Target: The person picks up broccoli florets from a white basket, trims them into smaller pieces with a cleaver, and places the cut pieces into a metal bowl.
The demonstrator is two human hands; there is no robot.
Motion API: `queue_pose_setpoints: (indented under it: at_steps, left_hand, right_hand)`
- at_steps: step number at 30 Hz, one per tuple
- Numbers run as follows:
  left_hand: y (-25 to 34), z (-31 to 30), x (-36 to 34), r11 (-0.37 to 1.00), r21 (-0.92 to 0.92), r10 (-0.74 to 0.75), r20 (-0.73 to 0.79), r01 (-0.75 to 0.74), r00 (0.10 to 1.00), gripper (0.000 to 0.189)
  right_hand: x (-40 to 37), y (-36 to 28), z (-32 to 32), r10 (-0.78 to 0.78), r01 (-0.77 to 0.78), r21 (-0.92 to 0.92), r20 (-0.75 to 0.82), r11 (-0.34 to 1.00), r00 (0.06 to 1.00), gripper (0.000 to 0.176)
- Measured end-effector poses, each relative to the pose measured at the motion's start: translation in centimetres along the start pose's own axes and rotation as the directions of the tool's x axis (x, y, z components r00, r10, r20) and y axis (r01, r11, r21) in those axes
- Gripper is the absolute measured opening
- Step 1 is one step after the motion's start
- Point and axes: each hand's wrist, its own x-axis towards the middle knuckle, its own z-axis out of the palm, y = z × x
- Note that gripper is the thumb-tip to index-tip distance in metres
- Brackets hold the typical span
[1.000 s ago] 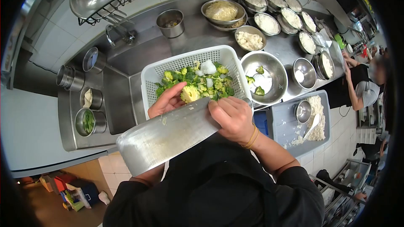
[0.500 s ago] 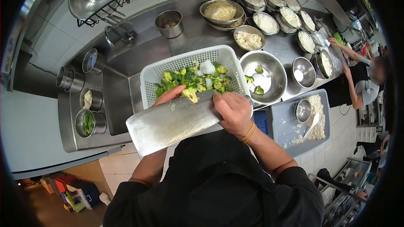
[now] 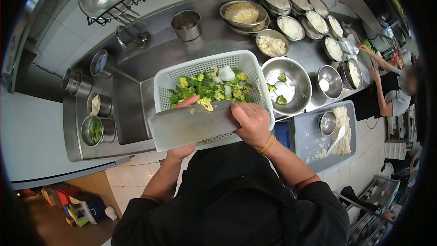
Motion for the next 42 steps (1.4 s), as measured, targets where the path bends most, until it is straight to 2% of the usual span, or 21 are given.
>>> queue_pose_setpoints:
  at_steps: [2,5,7,9,11,12,15,17,19,21,24,28,30,32,33,36,37,39,40,41,42]
  left_hand:
    - [-0.1,0.0,-0.4,0.999,-0.026,0.023,-0.014,-0.023,1.000,0.052]
    - [0.4,0.0,-0.7,0.991,-0.127,-0.059,-0.071,0.050,0.996,0.048]
    - [0.7,-0.2,-0.3,0.925,-0.331,-0.190,0.031,0.190,0.981,0.050]
    - [1.5,0.1,0.1,0.907,-0.366,-0.223,0.004,0.210,0.975,0.051]
    - [1.8,-0.1,0.3,0.889,-0.400,-0.252,-0.018,0.224,0.967,0.052]
    - [1.8,-0.2,0.4,0.847,-0.464,-0.284,0.016,0.259,0.959,0.054]
    - [1.5,-0.3,0.5,0.796,-0.526,-0.314,0.065,0.300,0.947,0.056]
    - [1.0,0.0,0.9,0.784,-0.535,-0.304,0.112,0.315,0.946,0.056]
    - [-0.2,0.6,1.1,0.833,-0.382,-0.401,0.081,0.400,0.912,0.056]
    - [-1.8,1.6,1.6,0.799,-0.317,-0.491,0.147,0.512,0.858,0.053]
    - [-3.0,4.3,3.1,0.814,-0.278,-0.460,0.229,0.511,0.858,0.054]
    - [-1.7,10.5,7.4,0.856,-0.213,-0.371,0.379,0.470,0.848,0.056]
    - [-1.5,12.5,8.8,0.883,-0.152,-0.350,0.415,0.444,0.840,0.058]
    - [-1.8,13.1,9.6,0.893,-0.215,-0.298,0.378,0.396,0.877,0.045]
    - [-2.6,12.7,9.9,0.891,-0.205,-0.314,0.366,0.405,0.876,0.045]
    - [-4.3,11.1,9.8,0.907,-0.247,-0.315,0.142,0.342,0.938,0.019]
    - [-5.1,10.3,9.6,0.903,-0.240,-0.333,0.135,0.357,0.933,0.019]
    - [-8.0,8.7,9.6,0.819,0.150,-0.574,0.182,0.554,0.799,0.026]
    - [-9.5,8.9,9.3,0.742,0.341,-0.658,0.207,0.576,0.725,0.029]
    - [-10.8,9.3,8.3,0.740,0.343,-0.660,0.206,0.579,0.722,0.029]
    - [-11.7,9.9,7.1,0.808,0.448,-0.554,0.356,0.383,0.753,0.027]
  right_hand:
    - [-0.4,0.3,0.4,0.018,-0.018,0.019,0.005,1.000,1.000,0.024]
    - [-0.9,1.0,0.6,0.080,-0.081,0.015,0.041,0.997,0.996,0.025]
    - [-1.0,1.6,0.5,0.211,-0.211,-0.004,0.042,0.977,0.977,0.028]
    - [-1.2,2.6,0.8,0.266,-0.267,0.014,0.043,0.964,0.963,0.022]
    - [-0.9,3.3,0.8,0.465,-0.518,0.199,0.260,0.832,0.846,0.018]
    - [-0.3,3.3,0.8,0.463,-0.516,0.202,0.259,0.832,0.848,0.018]
    - [1.7,3.4,0.7,0.543,-0.825,0.475,0.624,0.308,0.562,0.014]
    - [0.9,5.9,3.2,0.492,-0.836,0.531,0.694,0.143,0.525,0.021]
    - [0.6,7.9,5.3,0.524,-0.837,0.530,0.755,-0.134,0.394,0.020]
    - [-0.6,10.5,7.9,0.451,-0.779,0.485,0.843,-0.398,0.295,0.023]
    - [-1.5,9.8,7.7,0.447,-0.811,0.520,0.813,-0.267,0.374,0.021]
    - [-3.3,8.1,7.2,0.411,-0.781,0.570,0.795,-0.256,0.446,0.019]
    - [-4.3,7.3,6.8,0.455,-0.794,0.569,0.777,-0.214,0.435,0.018]
    - [-4.8,6.7,6.0,0.554,-0.834,0.521,0.755,-0.180,0.351,0.020]
    - [-4.9,6.6,5.1,0.539,-0.838,0.512,0.768,-0.190,0.348,0.020]
    - [-5.2,6.7,1.3,0.655,-0.866,0.500,0.657,-0.011,0.372,0.023]
    - [-5.3,6.7,0.0,0.688,-0.864,0.502,0.616,0.033,0.384,0.024]
    - [-6.0,7.5,-2.0,0.714,-0.888,0.433,0.573,0.153,0.402,0.025]
    - [-5.9,7.2,-3.1,0.742,-0.882,0.443,0.536,0.159,0.403,0.025]
    - [-6.1,7.2,-3.8,0.741,-0.883,0.443,0.539,0.155,0.401,0.025]
    - [-6.4,7.4,-4.4,0.754,-0.878,0.445,0.512,0.176,0.411,0.026]
